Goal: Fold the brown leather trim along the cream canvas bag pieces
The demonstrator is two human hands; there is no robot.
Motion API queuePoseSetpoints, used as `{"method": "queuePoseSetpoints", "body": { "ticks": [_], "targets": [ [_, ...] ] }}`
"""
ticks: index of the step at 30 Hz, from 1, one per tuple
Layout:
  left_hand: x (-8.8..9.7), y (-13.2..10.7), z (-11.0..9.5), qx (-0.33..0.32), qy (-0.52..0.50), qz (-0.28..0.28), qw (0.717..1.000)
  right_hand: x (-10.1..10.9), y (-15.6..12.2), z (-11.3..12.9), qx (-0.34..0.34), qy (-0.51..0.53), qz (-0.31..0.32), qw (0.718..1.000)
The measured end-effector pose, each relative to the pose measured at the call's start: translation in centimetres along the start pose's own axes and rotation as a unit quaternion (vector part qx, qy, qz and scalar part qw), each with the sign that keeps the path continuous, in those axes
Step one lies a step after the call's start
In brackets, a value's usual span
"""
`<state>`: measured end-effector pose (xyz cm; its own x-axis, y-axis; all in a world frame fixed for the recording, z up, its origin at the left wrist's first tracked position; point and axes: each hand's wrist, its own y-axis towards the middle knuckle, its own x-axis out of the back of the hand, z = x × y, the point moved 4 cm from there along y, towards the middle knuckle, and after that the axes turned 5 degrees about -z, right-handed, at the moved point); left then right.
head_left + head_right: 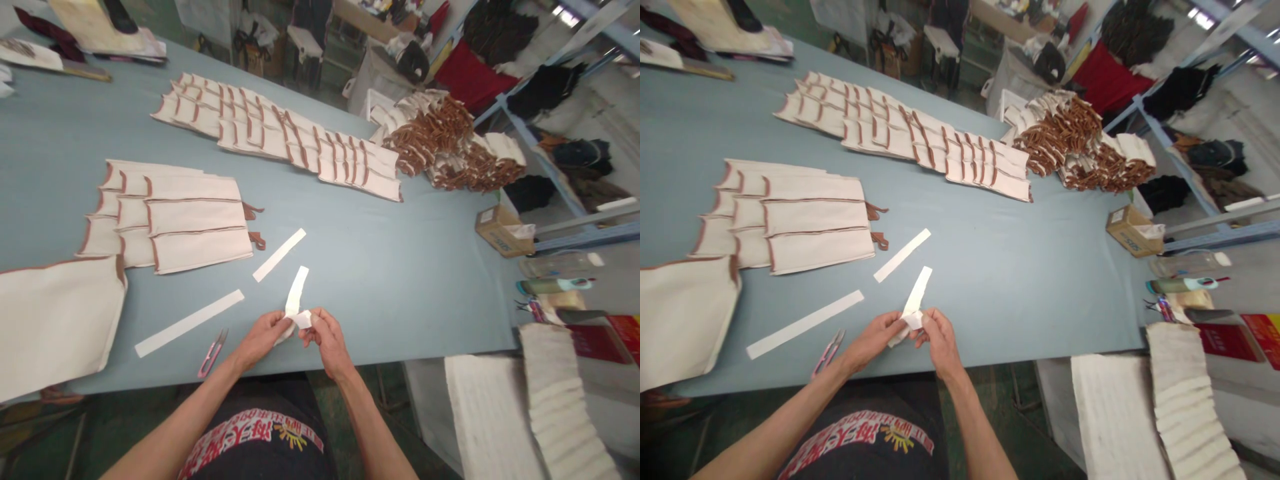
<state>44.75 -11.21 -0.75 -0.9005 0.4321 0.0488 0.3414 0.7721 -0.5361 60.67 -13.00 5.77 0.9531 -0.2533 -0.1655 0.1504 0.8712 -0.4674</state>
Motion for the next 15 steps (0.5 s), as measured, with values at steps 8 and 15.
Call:
{"method": "queuePoseSetpoints", "body": {
  "ticks": [8, 15],
  "targets": [
    [2.4, -3.9, -2.1, -0.046, 0.121, -0.089, 0.988, 0.9, 4.0, -0.4, -0.013, 0.011, -0.112, 0.994],
    [2.7, -7.8, -4.8, -0.062, 0.185, -0.075, 0.978, 2.4, 11.5, 1.0, 0.009, -0.107, -0.245, 0.964]
  ]
}}
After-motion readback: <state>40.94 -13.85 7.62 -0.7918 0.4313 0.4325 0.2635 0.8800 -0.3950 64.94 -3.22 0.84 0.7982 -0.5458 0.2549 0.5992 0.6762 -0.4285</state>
